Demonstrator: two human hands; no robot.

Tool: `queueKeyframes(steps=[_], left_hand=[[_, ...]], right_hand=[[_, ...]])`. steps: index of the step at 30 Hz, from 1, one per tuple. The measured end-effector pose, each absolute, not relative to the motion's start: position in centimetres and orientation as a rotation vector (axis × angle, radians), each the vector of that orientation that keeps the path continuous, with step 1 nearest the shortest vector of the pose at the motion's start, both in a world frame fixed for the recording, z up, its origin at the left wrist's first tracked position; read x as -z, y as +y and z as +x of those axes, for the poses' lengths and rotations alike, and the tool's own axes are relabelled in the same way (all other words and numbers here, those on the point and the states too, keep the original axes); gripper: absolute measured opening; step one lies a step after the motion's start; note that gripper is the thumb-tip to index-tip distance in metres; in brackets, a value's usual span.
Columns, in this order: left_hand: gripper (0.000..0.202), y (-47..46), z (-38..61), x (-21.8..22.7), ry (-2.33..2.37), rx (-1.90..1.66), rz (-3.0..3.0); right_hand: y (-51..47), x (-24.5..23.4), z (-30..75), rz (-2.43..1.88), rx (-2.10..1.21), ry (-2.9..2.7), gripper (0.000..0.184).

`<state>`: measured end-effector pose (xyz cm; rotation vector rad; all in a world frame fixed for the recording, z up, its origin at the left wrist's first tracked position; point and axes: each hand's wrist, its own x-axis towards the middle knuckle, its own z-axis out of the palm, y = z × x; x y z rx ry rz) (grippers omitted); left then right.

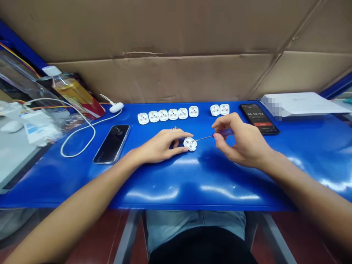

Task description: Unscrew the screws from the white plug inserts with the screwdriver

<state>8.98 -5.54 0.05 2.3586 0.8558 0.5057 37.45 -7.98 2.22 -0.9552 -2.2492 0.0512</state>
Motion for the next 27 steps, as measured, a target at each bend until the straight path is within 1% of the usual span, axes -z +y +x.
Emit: queueKeyframes(steps=[3, 7, 9, 10, 13, 15, 18, 21, 22, 26, 27], left_hand=[[0.046, -5.55, 8.95, -0.05, 0.861, -0.505, 2.358], [0.046, -5.51, 8.97, 0.0, 0.854, -0.521, 2.357], [0.045, -5.51, 9.01, -0.01, 0.856, -0.525, 2.348], [0.045, -5.51, 9.03, -0.02, 0.86, -0.524, 2.344], [0.045, -5.56, 9.05, -0.12, 0.871, -0.512, 2.338], [0.046, -5.6, 9.03, -0.18, 0.868, -0.505, 2.344], [0.044, -5.62, 8.97, -0.17, 0.856, -0.506, 2.356], [0.045, -5.6, 8.95, -0.08, 0.861, -0.51, 2.344], [0.045, -5.59, 8.96, -0.07, 0.862, -0.513, 2.338], [0.045, -5.58, 8.99, -0.13, 0.857, -0.511, 2.351], [0.045, -5.59, 8.99, -0.16, 0.854, -0.51, 2.357]], right_hand=[[-8.09, -2.4, 37.47, -0.914, -0.078, -2.276, 0.024], [-8.01, -2.29, 37.61, -1.044, -0.045, -2.251, 0.013], [-7.92, -2.26, 37.65, -1.031, -0.009, -2.244, 0.011], [-7.89, -2.29, 37.65, -0.999, -0.009, -2.252, 0.012], [-7.84, -2.46, 37.66, -0.89, -0.054, -2.275, 0.023], [-7.79, -2.48, 37.73, -0.906, -0.1, -2.275, 0.025], [-7.64, -2.25, 37.85, -1.012, -0.092, -2.247, 0.015], [-7.55, -2.05, 37.83, -1.0, -0.05, -2.243, 0.008], [-7.56, -2.06, 37.78, -0.968, -0.055, -2.248, 0.01], [-7.8, -2.39, 37.56, -0.861, -0.129, -2.278, 0.028], [-7.86, -2.46, 37.53, -0.86, -0.139, -2.287, 0.03]])
